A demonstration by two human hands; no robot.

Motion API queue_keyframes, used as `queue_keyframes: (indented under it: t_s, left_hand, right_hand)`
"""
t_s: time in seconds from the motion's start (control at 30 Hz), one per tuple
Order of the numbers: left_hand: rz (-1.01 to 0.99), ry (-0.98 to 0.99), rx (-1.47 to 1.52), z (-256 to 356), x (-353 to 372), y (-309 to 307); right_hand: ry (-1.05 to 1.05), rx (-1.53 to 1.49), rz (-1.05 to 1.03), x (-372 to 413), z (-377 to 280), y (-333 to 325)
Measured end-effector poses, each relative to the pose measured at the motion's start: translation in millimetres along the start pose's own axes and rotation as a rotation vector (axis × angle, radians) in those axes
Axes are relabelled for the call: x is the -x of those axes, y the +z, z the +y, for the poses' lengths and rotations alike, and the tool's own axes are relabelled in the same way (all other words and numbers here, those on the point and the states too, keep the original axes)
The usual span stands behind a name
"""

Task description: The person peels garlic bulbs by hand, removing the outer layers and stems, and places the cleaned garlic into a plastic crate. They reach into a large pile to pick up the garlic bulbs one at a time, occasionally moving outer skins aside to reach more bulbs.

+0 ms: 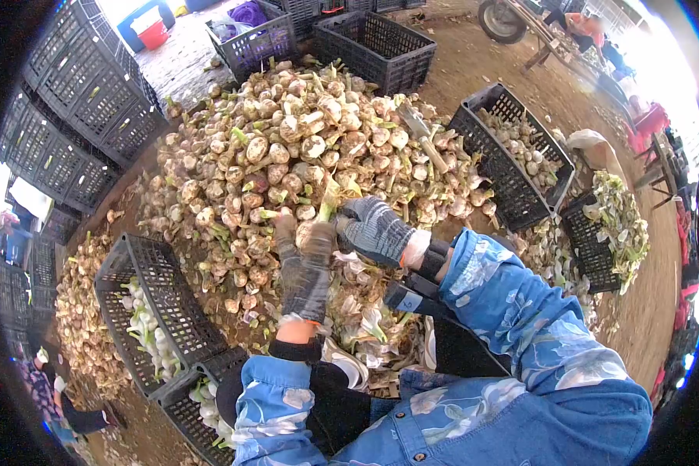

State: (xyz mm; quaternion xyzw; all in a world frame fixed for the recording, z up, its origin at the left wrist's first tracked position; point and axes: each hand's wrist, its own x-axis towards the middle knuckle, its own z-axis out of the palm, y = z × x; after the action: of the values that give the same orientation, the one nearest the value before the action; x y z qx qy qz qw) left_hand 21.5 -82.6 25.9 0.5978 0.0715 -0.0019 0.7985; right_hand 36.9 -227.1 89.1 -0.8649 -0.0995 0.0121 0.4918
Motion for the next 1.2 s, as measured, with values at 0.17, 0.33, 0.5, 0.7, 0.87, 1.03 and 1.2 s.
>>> queue_keyframes:
  t_s: [0.17,0.33,0.5,0.7,0.87,1.03,1.2]
  left_hand:
    - [-0.087,-0.464,0.463,47,7,9]
    - [-0.04,-0.282,0.247,-14,-10,-17]
    - [-0.108,-0.302,0.313,30,5,0]
    - [-0.091,-0.294,-0.032,49,21,5]
    - [-0.214,-0.541,0.471,53,18,1]
    - [-0.116,-0.363,0.191,53,15,4]
    - [-0.193,-0.377,0.499,41,9,-3]
  right_hand:
    - [-0.056,-0.032,0.02,1,-7,-3]
    - [0.019,-0.066,-0.038,-1,-8,-3]
    - [0.019,-0.157,-0.011,-1,4,6]
    - [0.04,-0.157,-0.111,2,-5,-3]
    - [-0.172,0.046,-0.179,-1,9,-2]
    - [-0.029,-0.217,-0.035,3,0,10]
    - [0.031,-0.155,-0.085,4,7,4]
